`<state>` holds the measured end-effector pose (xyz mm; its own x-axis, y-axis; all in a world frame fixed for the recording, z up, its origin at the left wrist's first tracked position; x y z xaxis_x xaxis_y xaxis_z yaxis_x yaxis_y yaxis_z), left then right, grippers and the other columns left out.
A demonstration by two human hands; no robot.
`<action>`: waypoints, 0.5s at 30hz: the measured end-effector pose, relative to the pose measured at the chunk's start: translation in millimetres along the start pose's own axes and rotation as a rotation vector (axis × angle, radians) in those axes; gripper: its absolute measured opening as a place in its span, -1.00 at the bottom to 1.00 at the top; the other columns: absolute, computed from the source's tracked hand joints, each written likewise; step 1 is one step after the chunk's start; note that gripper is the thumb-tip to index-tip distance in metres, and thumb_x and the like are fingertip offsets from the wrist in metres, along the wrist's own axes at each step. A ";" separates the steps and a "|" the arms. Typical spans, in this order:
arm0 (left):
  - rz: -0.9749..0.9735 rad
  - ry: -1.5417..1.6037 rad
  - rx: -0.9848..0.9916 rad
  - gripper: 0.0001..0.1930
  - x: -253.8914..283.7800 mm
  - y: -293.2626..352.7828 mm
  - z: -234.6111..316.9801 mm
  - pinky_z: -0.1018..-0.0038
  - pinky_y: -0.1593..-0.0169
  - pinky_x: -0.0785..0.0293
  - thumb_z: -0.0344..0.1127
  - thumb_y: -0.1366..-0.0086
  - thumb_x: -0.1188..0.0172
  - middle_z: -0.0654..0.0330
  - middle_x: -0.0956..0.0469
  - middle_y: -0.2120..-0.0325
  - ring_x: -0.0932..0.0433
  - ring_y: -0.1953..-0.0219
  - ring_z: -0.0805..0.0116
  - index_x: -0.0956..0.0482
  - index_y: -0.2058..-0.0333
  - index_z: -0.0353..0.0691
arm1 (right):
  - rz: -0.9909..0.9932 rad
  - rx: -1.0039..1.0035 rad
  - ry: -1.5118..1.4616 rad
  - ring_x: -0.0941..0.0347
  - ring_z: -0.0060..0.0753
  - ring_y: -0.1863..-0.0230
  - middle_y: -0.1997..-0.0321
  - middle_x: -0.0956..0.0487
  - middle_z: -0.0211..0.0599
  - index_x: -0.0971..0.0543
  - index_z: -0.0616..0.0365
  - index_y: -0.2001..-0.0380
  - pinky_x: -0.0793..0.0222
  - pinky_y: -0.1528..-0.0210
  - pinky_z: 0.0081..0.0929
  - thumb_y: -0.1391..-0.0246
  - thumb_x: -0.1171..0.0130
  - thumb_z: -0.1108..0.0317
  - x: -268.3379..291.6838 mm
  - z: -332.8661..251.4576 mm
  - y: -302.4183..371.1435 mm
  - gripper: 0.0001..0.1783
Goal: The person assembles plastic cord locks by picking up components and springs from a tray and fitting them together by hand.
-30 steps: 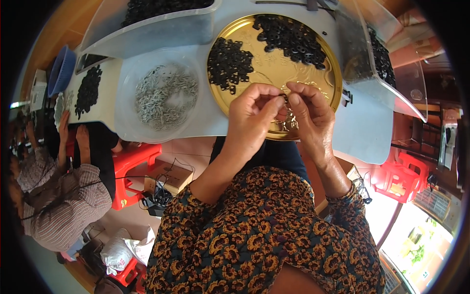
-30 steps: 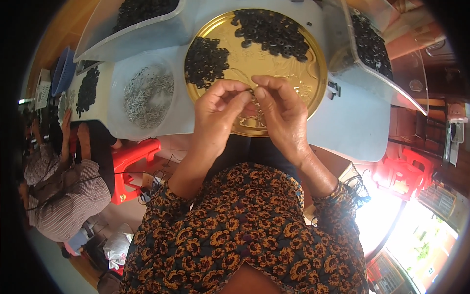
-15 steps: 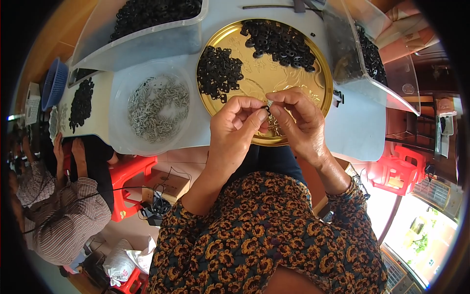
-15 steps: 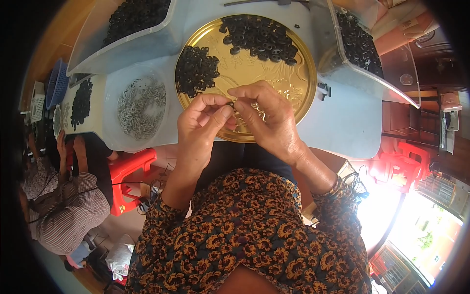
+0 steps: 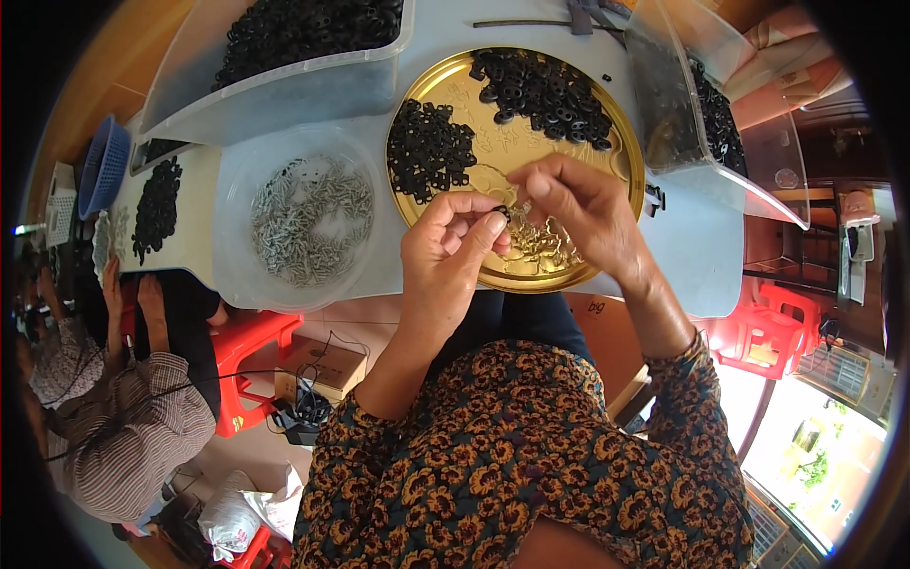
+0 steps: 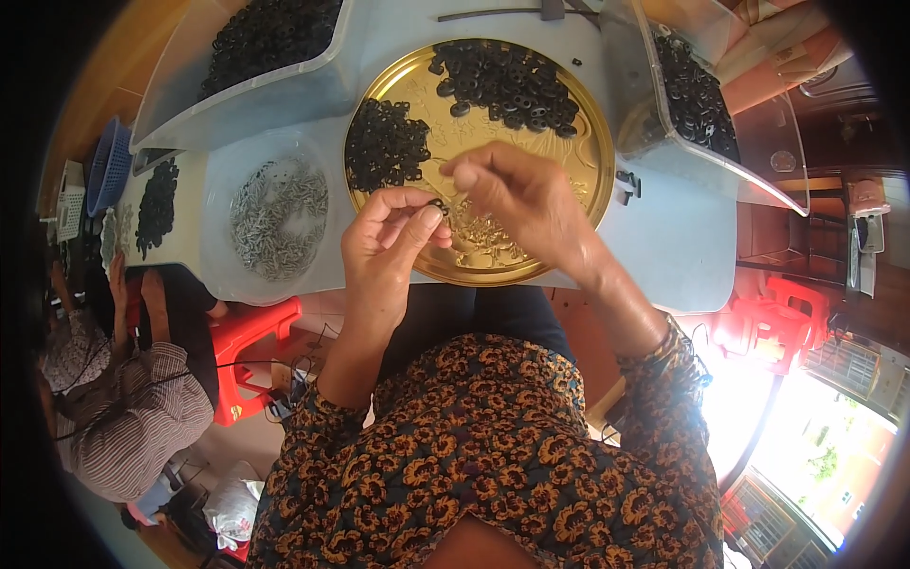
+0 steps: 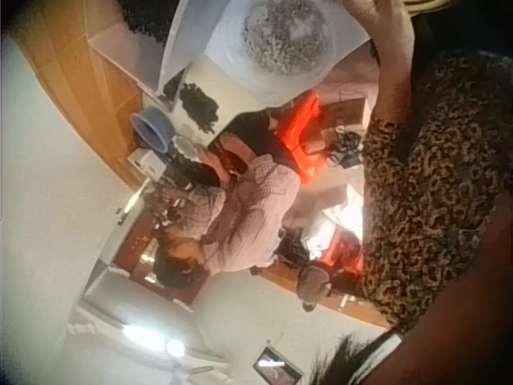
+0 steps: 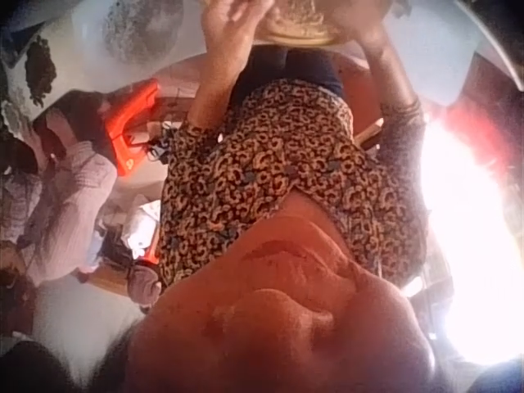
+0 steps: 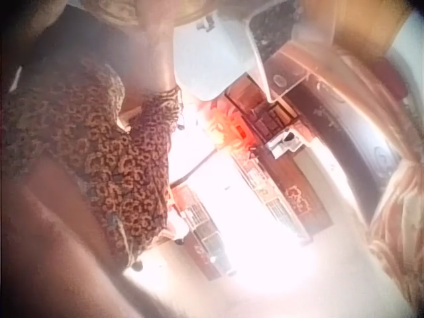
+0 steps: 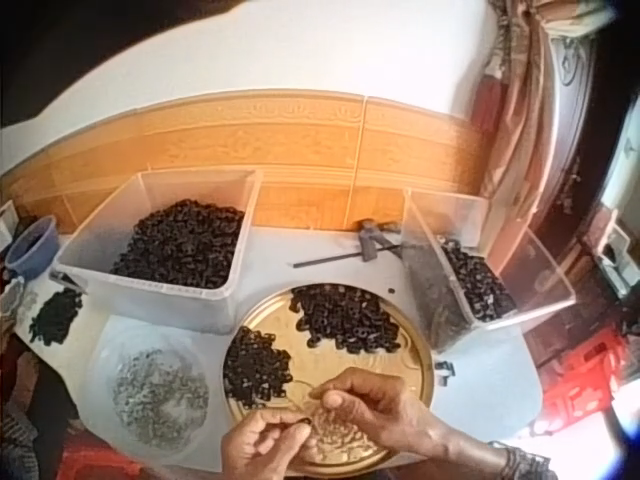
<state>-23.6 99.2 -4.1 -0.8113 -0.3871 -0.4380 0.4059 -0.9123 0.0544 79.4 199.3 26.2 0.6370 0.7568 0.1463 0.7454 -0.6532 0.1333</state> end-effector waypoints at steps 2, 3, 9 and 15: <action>0.011 -0.031 0.014 -0.87 2.0 3.6 -1.4 0.52 0.23 -0.52 -0.45 -0.29 -0.16 0.19 -0.54 0.39 -0.54 0.37 0.47 -0.48 0.21 -0.35 | 0.047 0.055 0.180 -0.52 -0.48 0.36 0.25 -0.58 -0.26 -0.57 0.29 0.21 -0.44 0.30 -0.53 -0.21 -0.11 0.28 11.7 -4.7 -16.9 -0.74; 0.023 0.002 0.040 -0.87 0.4 6.0 -2.7 0.52 0.23 -0.51 -0.46 -0.29 -0.15 0.19 -0.54 0.40 -0.54 0.38 0.47 -0.48 0.21 -0.35 | 0.122 0.242 0.444 -0.53 -0.36 0.36 0.27 -0.58 -0.22 -0.58 0.25 0.20 -0.45 0.30 -0.45 -0.18 -0.11 0.32 18.1 -14.3 -24.8 -0.77; 0.023 0.009 0.034 -0.87 1.7 10.4 3.2 0.51 0.24 -0.51 -0.47 -0.29 -0.15 0.20 -0.54 0.40 -0.54 0.38 0.46 -0.48 0.21 -0.35 | 0.226 0.418 1.131 -0.55 -0.14 0.33 0.23 -0.49 -0.21 -0.57 0.16 0.23 -0.48 0.29 -0.27 -0.02 -0.15 0.39 11.1 -9.2 -47.3 -0.78; 0.018 0.011 0.028 -0.87 3.7 10.3 5.3 0.52 0.24 -0.51 -0.48 -0.28 -0.15 0.20 -0.53 0.39 -0.53 0.38 0.46 -0.48 0.21 -0.35 | 0.223 0.565 1.110 -0.53 -0.22 0.37 0.28 -0.51 -0.35 -0.58 0.08 0.29 -0.48 0.36 -0.33 0.00 -0.20 0.39 6.2 -18.5 -27.7 -0.84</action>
Point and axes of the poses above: each hand's wrist, its own y-axis away from the middle knuckle, its own x-axis out of the back of the hand, z = x × y, the point moved 8 cm from there along -y, towards the middle knuckle
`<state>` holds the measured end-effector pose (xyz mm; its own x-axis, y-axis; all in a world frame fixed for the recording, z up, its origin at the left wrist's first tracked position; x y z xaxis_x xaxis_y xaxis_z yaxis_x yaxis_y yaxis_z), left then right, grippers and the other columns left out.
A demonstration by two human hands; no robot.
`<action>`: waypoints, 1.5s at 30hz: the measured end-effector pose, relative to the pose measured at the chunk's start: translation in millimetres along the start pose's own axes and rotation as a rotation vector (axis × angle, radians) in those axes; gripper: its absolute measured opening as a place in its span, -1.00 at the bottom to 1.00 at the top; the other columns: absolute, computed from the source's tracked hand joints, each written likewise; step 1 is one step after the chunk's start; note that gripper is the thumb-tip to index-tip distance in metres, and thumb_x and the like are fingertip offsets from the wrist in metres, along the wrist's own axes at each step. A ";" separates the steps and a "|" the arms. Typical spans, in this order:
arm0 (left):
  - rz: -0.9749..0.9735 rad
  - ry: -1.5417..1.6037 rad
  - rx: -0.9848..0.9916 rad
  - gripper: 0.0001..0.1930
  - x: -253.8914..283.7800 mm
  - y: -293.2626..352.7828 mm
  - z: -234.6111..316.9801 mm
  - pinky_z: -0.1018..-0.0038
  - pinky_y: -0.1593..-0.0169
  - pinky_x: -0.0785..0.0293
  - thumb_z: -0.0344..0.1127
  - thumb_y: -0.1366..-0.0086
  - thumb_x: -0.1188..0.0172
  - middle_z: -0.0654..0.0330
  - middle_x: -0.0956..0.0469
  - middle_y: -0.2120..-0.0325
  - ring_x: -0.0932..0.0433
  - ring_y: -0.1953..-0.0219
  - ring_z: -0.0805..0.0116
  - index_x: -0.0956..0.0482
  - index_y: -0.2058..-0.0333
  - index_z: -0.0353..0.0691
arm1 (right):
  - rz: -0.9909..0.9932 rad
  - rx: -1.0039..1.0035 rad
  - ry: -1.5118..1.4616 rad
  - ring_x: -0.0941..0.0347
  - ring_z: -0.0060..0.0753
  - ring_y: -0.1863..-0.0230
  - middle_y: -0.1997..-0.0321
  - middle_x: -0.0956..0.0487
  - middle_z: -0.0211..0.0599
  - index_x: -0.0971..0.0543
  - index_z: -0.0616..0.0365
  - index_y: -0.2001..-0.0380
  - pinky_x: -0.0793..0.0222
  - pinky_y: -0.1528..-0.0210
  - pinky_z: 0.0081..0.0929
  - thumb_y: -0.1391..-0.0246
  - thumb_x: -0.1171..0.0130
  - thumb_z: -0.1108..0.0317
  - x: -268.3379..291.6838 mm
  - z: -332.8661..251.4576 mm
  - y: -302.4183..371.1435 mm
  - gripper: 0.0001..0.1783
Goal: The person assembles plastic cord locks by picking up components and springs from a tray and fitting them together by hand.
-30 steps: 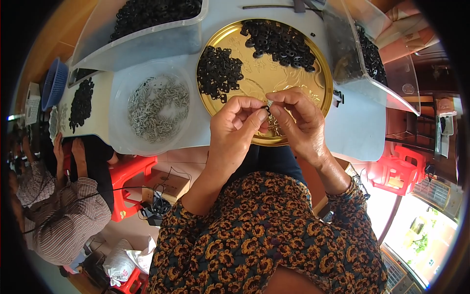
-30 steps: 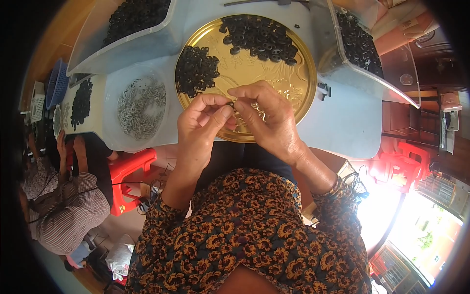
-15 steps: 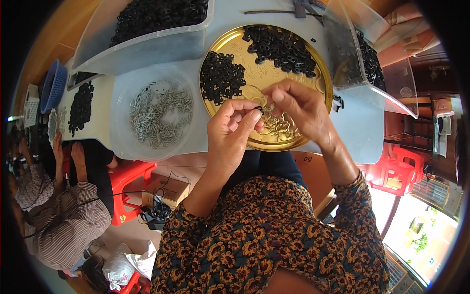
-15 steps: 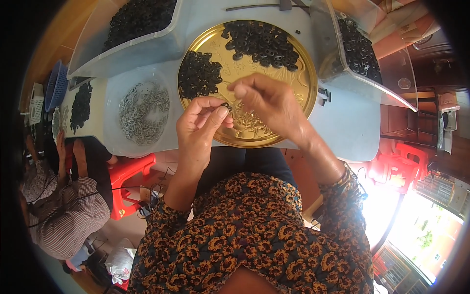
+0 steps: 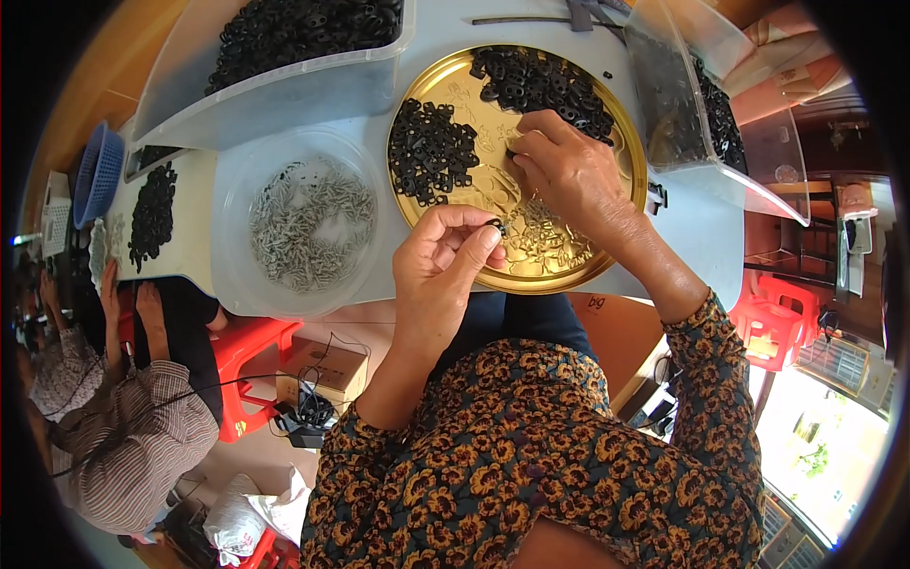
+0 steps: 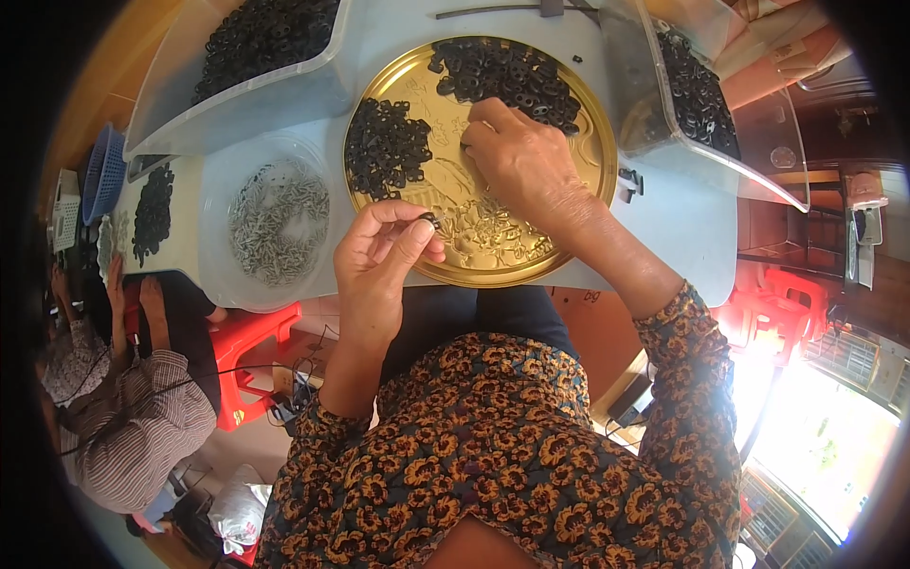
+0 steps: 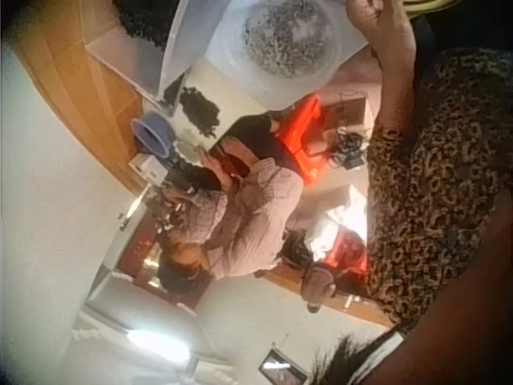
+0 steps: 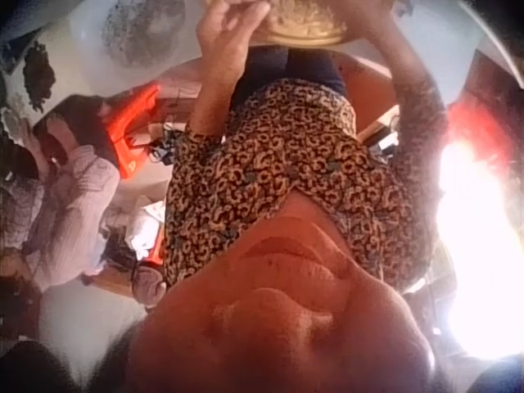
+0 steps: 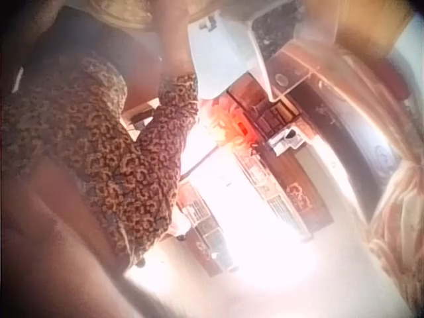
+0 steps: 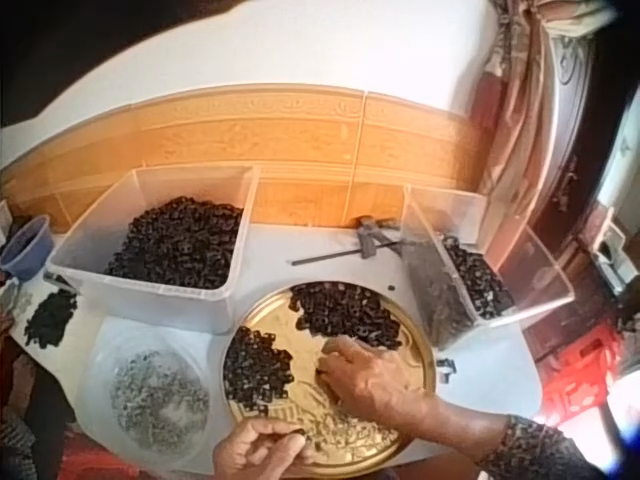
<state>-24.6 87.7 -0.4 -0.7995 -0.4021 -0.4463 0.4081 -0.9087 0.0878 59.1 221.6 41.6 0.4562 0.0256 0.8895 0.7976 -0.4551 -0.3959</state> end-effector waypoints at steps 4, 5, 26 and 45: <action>-0.001 -0.018 0.007 -0.87 1.0 -1.1 -1.8 0.52 0.24 -0.51 -0.48 -0.28 -0.15 0.20 -0.52 0.39 -0.53 0.37 0.46 -0.48 0.20 -0.35 | -0.106 0.070 0.007 -0.53 -0.25 0.33 0.35 -0.53 -0.37 -0.57 0.09 0.34 -0.48 0.33 -0.36 0.06 -0.23 0.39 -2.8 0.3 -5.1 -0.84; 0.005 -0.010 0.014 -0.87 1.6 -1.2 -3.1 0.52 0.25 -0.51 -0.48 -0.28 -0.15 0.20 -0.51 0.38 -0.53 0.37 0.46 -0.48 0.20 -0.35 | -0.132 0.077 0.005 -0.53 -0.26 0.31 0.38 -0.53 -0.36 -0.57 0.09 0.35 -0.48 0.32 -0.37 0.08 -0.24 0.39 -5.0 1.1 -6.1 -0.84; -0.045 0.091 -0.144 -0.84 -22.9 -10.6 4.8 0.35 -0.06 -0.46 -0.48 -0.32 -0.09 -0.05 -0.40 -0.08 -0.46 -0.03 0.28 -0.44 0.13 -0.30 | 0.132 -0.763 -1.687 -0.50 -0.58 0.28 0.23 -0.58 -0.38 -0.54 0.23 0.16 -0.46 0.18 -0.62 -0.14 -0.21 0.39 -22.7 12.4 47.0 -0.78; -0.053 -0.132 -0.271 -0.82 -26.5 -2.3 14.3 0.20 -0.17 -0.34 -0.52 -0.34 0.01 -0.16 -0.44 -0.04 -0.43 -0.09 0.17 -0.41 0.09 -0.32 | 0.181 -0.709 -1.672 -0.54 -0.50 0.20 0.16 -0.57 -0.27 -0.49 0.27 0.03 -0.52 0.07 -0.50 -0.19 -0.11 0.47 -25.9 -4.1 60.4 -0.73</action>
Point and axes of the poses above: each hand's wrist, its own y-axis away from the middle knuckle, its own x-axis out of the back of the hand, z = x × y, the point moved 8 cm from there along -y, towards the middle knuckle
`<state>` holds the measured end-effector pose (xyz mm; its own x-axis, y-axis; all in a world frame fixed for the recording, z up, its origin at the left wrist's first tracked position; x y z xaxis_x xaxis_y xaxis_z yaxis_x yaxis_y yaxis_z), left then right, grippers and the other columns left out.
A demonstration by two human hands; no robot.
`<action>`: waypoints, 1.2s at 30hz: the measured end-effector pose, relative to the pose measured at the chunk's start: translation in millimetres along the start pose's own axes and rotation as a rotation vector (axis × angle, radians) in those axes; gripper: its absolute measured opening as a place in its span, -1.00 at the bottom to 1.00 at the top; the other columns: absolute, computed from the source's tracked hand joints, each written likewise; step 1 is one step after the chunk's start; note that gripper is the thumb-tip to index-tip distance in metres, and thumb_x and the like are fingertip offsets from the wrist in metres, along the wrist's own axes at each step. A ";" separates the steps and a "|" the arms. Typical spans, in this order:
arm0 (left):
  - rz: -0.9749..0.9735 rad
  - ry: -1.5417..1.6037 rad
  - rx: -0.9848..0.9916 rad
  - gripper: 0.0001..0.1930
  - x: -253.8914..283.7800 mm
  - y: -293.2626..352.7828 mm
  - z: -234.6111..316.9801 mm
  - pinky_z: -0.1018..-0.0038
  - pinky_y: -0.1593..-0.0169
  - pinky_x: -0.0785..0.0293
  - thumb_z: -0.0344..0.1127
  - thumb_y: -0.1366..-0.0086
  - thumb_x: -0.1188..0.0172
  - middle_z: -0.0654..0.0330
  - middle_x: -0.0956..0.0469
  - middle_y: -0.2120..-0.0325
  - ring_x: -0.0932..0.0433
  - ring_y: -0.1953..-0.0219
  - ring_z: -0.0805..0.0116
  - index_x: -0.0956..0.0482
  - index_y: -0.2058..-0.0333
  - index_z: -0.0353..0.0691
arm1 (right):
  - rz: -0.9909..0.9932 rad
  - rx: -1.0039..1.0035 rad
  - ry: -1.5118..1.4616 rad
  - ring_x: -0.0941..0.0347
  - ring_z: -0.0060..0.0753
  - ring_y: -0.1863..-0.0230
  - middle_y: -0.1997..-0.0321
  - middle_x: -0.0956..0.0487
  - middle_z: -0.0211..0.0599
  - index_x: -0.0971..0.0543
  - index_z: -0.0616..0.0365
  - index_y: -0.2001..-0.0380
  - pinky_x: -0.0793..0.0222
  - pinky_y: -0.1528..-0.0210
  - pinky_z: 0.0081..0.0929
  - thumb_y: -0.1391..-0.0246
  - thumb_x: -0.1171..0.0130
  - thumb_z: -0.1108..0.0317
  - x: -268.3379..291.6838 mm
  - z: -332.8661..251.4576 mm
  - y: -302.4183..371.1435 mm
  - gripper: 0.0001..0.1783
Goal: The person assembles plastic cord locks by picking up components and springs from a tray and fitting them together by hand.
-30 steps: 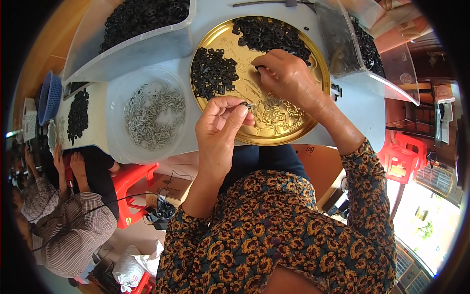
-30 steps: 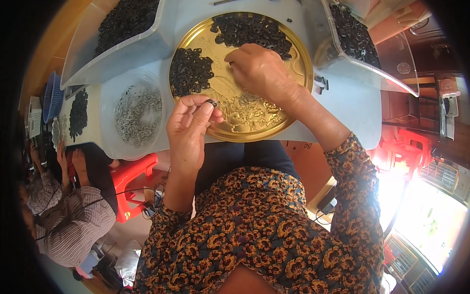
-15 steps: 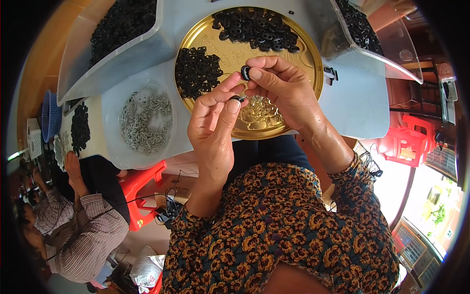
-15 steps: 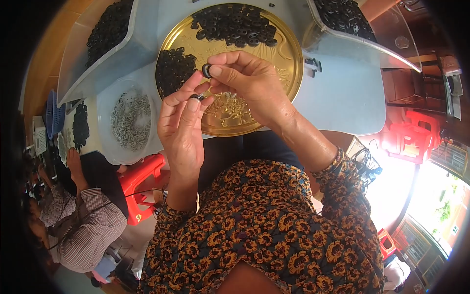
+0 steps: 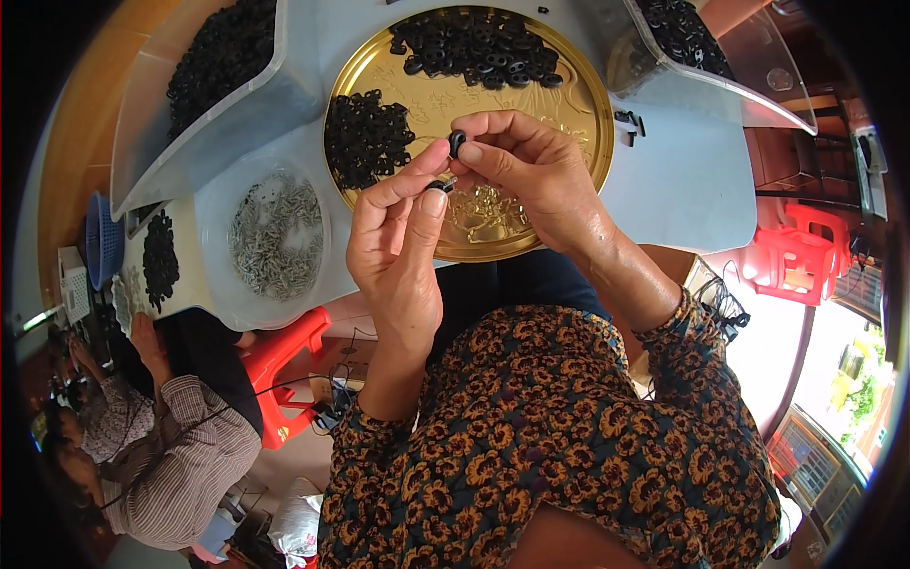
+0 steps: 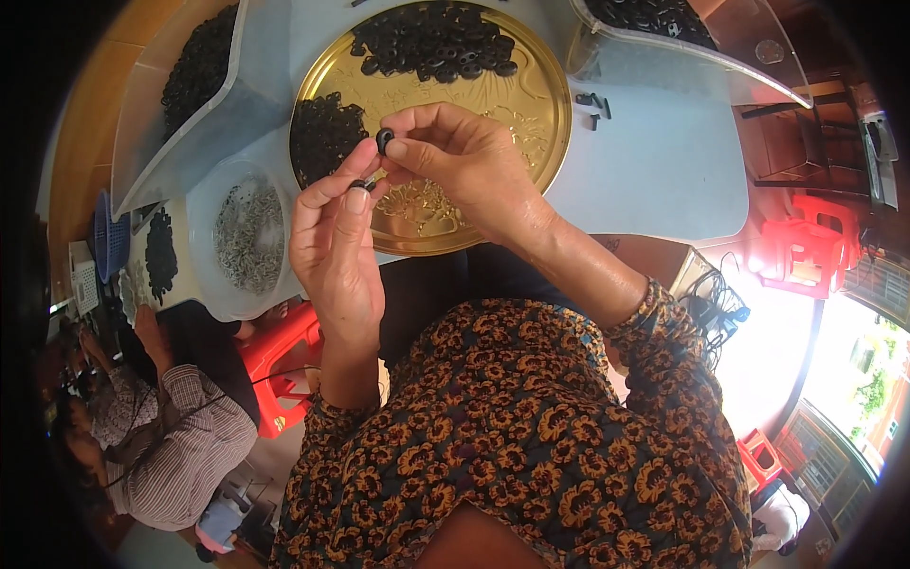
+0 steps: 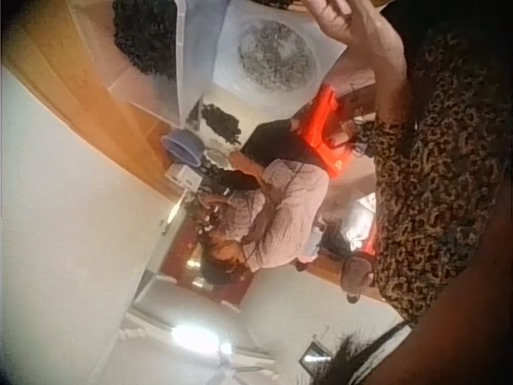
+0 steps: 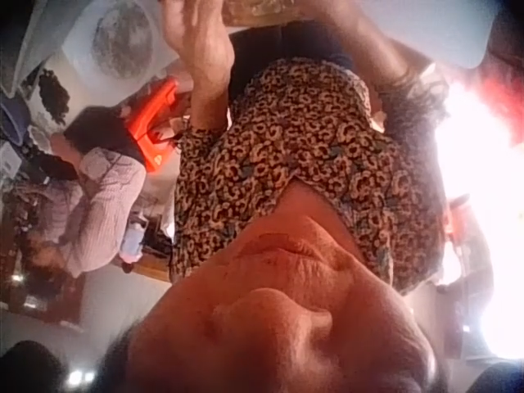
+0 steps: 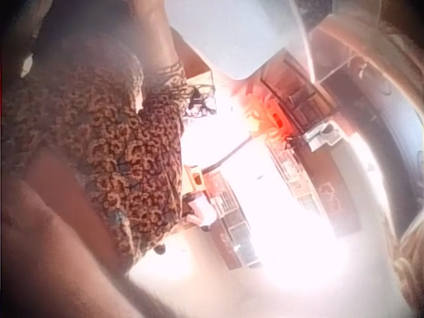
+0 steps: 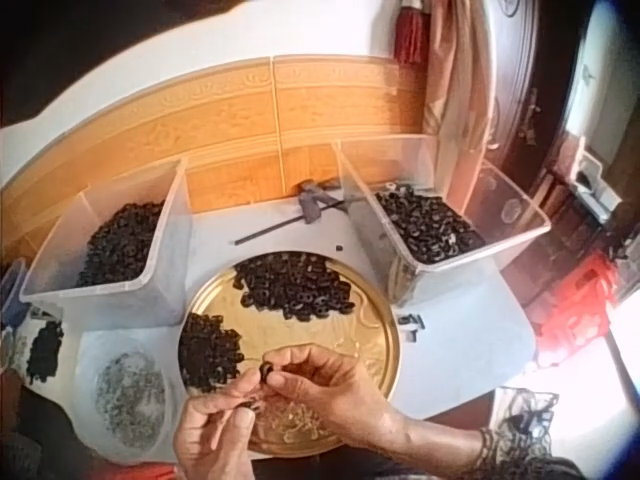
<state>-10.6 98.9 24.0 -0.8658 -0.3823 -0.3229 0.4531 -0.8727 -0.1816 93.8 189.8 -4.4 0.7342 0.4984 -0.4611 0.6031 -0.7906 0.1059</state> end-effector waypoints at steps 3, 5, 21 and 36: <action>0.007 -0.002 -0.003 -0.83 0.1 0.4 0.9 0.18 -0.18 -0.33 -0.52 -0.34 0.00 -0.17 -0.44 -0.03 -0.43 -0.09 0.17 -0.41 0.10 -0.33 | 0.016 0.017 0.074 -0.53 -0.55 0.24 0.19 -0.58 -0.30 -0.51 0.26 0.05 -0.51 0.10 -0.55 -0.18 -0.14 0.45 1.1 -3.7 1.8 -0.73; 0.009 -0.009 -0.001 -0.83 0.6 0.8 0.3 0.18 -0.18 -0.33 -0.51 -0.34 0.00 -0.17 -0.45 -0.03 -0.44 -0.09 0.16 -0.41 0.10 -0.34 | 0.021 0.024 0.155 -0.52 -0.57 0.25 0.21 -0.58 -0.32 -0.52 0.26 0.06 -0.50 0.12 -0.57 -0.17 -0.15 0.45 -0.4 -6.6 3.4 -0.73; 0.100 0.242 0.177 -0.84 7.6 -0.9 -14.0 0.51 0.14 -0.46 -0.47 -0.30 -0.14 0.18 -0.51 0.31 -0.50 0.28 0.46 -0.47 0.16 -0.34 | -0.024 -0.073 -0.147 -0.50 -0.54 0.30 0.22 -0.54 -0.35 -0.52 0.30 0.05 -0.49 0.15 -0.58 -0.21 -0.10 0.43 -4.4 0.4 13.0 -0.73; 0.117 0.131 0.191 -0.86 11.6 -1.2 -19.3 0.59 0.18 -0.49 -0.45 -0.30 -0.16 0.24 -0.50 0.34 -0.48 0.33 0.53 -0.49 0.19 -0.33 | -0.009 0.080 0.284 -0.48 -0.61 0.18 0.11 -0.57 -0.30 -0.50 0.32 0.06 -0.46 0.10 -0.61 -0.20 -0.10 0.41 -11.0 -17.3 17.3 -0.72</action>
Point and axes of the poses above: each hand's wrist, its own y-axis away from the middle knuckle, its own x-axis out of the back of the hand, z = x × y, the point moved 8 cm from there along -y, towards the middle knuckle
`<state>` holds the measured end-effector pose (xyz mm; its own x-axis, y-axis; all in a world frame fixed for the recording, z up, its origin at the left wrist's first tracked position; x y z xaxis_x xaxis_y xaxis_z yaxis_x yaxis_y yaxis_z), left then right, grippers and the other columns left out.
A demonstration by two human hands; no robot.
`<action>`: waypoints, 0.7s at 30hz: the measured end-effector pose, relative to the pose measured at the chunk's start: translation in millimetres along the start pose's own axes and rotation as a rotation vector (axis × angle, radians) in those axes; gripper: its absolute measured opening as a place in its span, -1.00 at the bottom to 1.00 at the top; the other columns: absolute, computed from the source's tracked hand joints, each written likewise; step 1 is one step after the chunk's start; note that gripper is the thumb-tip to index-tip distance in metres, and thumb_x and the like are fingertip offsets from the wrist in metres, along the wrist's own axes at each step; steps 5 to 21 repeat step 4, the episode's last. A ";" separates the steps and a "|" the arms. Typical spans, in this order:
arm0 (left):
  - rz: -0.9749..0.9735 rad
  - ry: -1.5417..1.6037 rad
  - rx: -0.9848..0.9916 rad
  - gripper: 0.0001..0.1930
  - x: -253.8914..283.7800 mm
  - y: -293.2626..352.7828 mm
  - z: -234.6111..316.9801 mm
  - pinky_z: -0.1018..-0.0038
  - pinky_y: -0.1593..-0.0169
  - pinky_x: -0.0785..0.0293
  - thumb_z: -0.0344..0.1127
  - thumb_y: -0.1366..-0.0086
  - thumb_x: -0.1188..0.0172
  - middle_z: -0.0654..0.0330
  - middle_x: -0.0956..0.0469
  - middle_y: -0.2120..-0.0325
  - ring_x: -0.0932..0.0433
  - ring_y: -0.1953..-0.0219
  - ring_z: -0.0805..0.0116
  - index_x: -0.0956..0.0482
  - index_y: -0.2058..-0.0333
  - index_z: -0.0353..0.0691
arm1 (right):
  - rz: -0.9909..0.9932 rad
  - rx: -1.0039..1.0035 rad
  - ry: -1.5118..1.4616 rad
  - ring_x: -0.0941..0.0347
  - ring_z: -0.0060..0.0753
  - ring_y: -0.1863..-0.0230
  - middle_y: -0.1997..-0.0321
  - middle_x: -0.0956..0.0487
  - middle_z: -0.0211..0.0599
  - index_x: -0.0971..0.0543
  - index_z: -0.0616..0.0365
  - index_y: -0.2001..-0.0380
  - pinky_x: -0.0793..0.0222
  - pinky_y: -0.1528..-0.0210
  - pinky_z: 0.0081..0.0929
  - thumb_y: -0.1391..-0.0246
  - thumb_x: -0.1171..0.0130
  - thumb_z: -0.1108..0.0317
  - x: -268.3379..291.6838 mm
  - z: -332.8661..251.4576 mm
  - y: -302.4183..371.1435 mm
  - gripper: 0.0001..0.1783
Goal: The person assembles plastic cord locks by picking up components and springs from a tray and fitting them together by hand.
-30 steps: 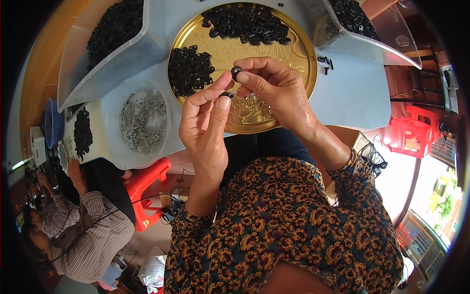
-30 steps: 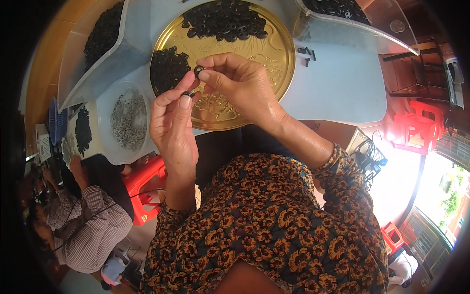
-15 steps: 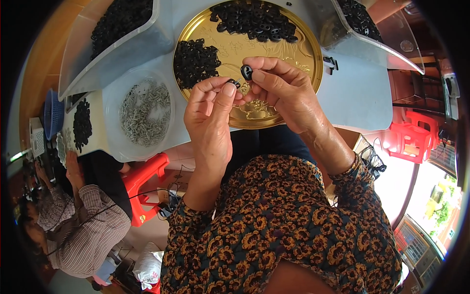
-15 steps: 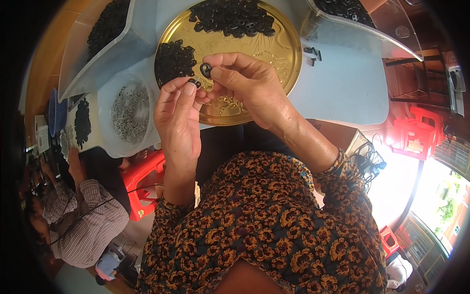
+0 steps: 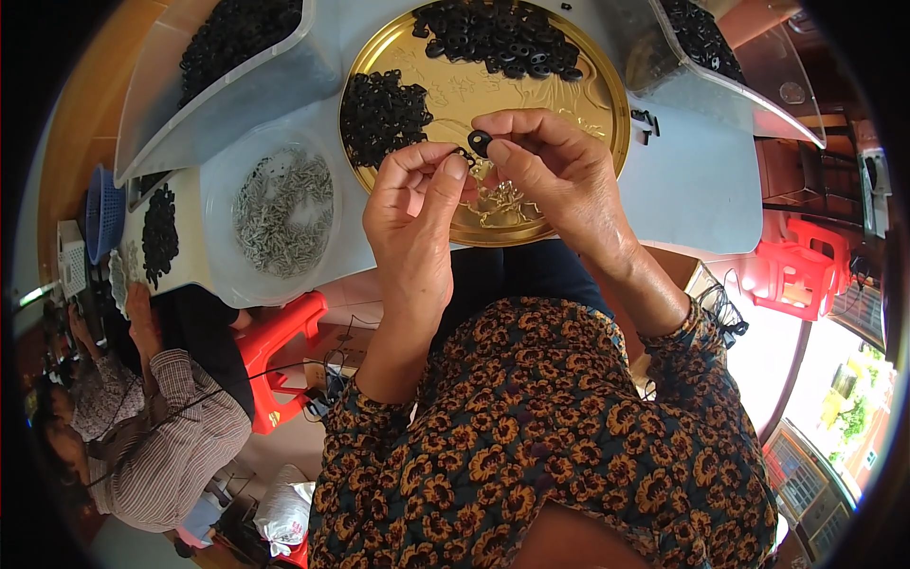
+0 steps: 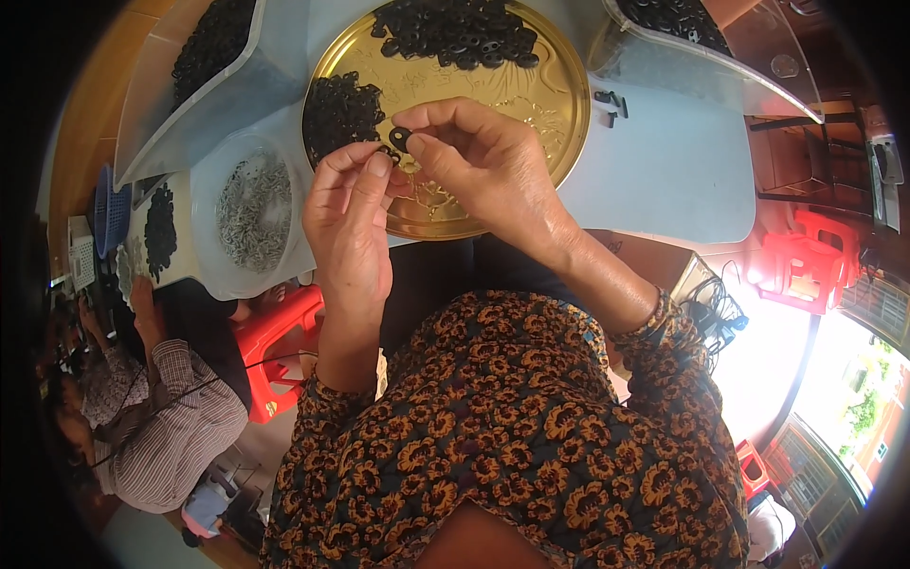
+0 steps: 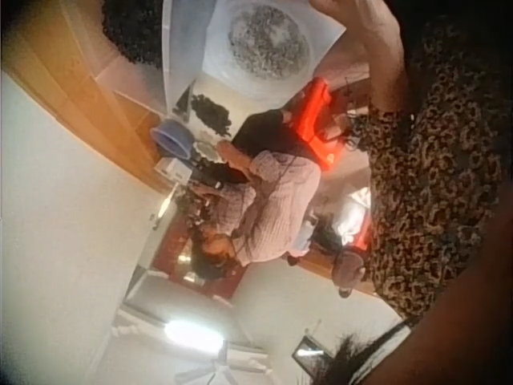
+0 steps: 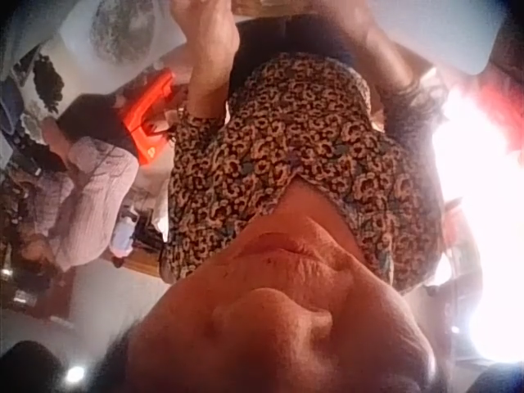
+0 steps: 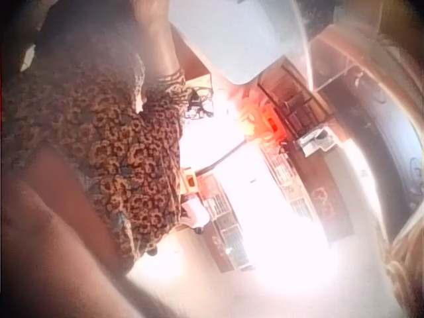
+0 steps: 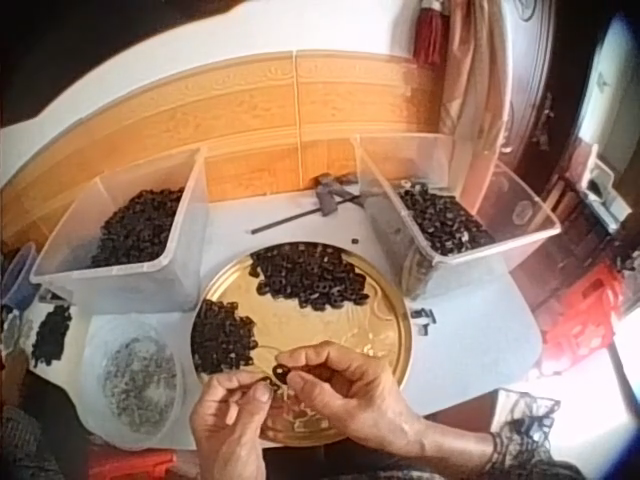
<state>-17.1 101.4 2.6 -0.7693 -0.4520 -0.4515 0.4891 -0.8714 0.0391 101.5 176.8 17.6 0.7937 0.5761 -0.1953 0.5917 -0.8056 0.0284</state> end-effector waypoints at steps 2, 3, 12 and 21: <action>-0.006 -0.013 0.004 -0.86 0.5 -0.5 -1.4 0.59 0.17 -0.50 -0.45 -0.30 -0.16 0.24 -0.49 0.34 -0.48 0.34 0.53 -0.49 0.18 -0.32 | 0.015 0.021 0.047 -0.48 -0.61 0.15 0.09 -0.57 -0.28 -0.50 0.32 0.06 -0.46 0.09 -0.61 -0.20 -0.10 0.42 -0.1 0.0 -0.3 -0.72; -0.007 -0.039 0.008 -0.86 0.3 -0.1 -1.8 0.58 0.16 -0.50 -0.45 -0.30 -0.15 0.24 -0.50 0.34 -0.49 0.33 0.52 -0.50 0.18 -0.32 | 0.007 0.044 0.082 -0.48 -0.58 0.08 0.08 -0.58 -0.26 -0.50 0.32 0.04 -0.44 0.03 -0.62 -0.20 -0.10 0.41 -1.4 -0.6 -0.4 -0.71; -0.007 -0.065 0.013 -0.86 -0.4 0.9 -1.9 0.58 0.15 -0.51 -0.46 -0.30 -0.15 0.23 -0.50 0.33 -0.50 0.33 0.50 -0.50 0.18 -0.31 | 0.000 0.066 0.116 -0.48 -0.55 0.01 0.07 -0.58 -0.23 -0.49 0.31 0.03 -0.42 -0.03 -0.64 -0.20 -0.10 0.41 -3.0 -1.2 -0.5 -0.70; -0.007 -0.065 0.013 -0.86 -0.4 0.9 -1.9 0.58 0.15 -0.51 -0.46 -0.30 -0.15 0.23 -0.50 0.33 -0.50 0.33 0.50 -0.50 0.18 -0.31 | 0.000 0.066 0.116 -0.48 -0.55 0.01 0.07 -0.58 -0.23 -0.49 0.31 0.03 -0.42 -0.03 -0.64 -0.20 -0.10 0.41 -3.0 -1.2 -0.5 -0.70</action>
Point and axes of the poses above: each hand's wrist, its own y-axis away from the middle knuckle, its own x-axis out of the back of the hand, z = x × y, the point moved 8 cm from there along -y, towards the middle knuckle
